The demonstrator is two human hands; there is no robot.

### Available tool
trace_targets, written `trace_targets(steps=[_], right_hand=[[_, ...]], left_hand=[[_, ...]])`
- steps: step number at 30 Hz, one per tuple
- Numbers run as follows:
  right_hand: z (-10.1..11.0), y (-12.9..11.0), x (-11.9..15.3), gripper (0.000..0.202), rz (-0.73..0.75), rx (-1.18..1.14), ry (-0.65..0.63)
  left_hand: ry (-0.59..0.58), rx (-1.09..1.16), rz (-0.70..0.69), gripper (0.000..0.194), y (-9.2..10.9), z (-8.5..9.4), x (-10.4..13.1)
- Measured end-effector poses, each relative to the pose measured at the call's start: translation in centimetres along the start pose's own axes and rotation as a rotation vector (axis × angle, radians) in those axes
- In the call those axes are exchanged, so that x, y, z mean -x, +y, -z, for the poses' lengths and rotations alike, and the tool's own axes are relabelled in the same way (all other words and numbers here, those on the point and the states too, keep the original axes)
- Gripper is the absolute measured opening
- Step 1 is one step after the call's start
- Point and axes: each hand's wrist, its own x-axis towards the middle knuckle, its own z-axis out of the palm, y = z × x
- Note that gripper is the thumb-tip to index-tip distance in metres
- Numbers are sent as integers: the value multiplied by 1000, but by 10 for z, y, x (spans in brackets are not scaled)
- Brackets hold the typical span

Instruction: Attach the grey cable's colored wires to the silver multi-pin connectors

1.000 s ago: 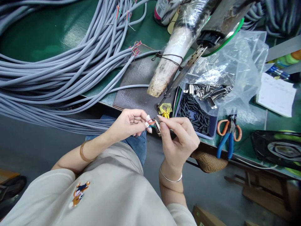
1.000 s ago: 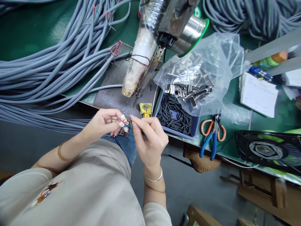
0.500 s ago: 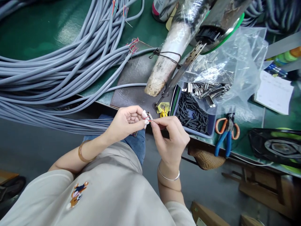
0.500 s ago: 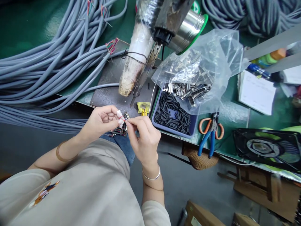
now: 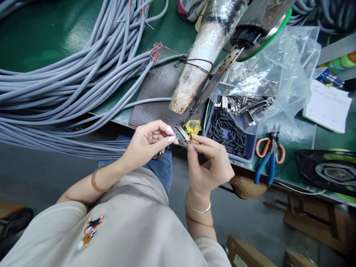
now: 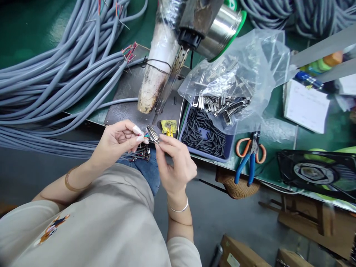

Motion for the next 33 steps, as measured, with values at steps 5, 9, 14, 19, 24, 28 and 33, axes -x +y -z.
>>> trace_targets(steps=[5,9,14,19,24,28,33], right_hand=[[-9,6,1,20,23,30,-20],[-15,9,2,21,85,57,-14],[-17,13,-1,18,74,54,-24],[-17,16,-6,18,80,39,-25],[-19,18,-11,19,79,12,-23],[-19,18,-16,21,83,-10,-23],[-17,17,-15,22,124,36,-35]], left_hand=[[-17,-85,11,31,-3,-1,-1],[112,-133,-101,20,-9,-6,-3],[167,-237,-222,10,-9,-11,-7],[201,-306,-282,8,-6,-13,-10],[201,-302,-275,9,-5,-13,-14],[199,-311,-291,11,-3,-14,-14],[203,-309,-283,12,1,-14,-13]])
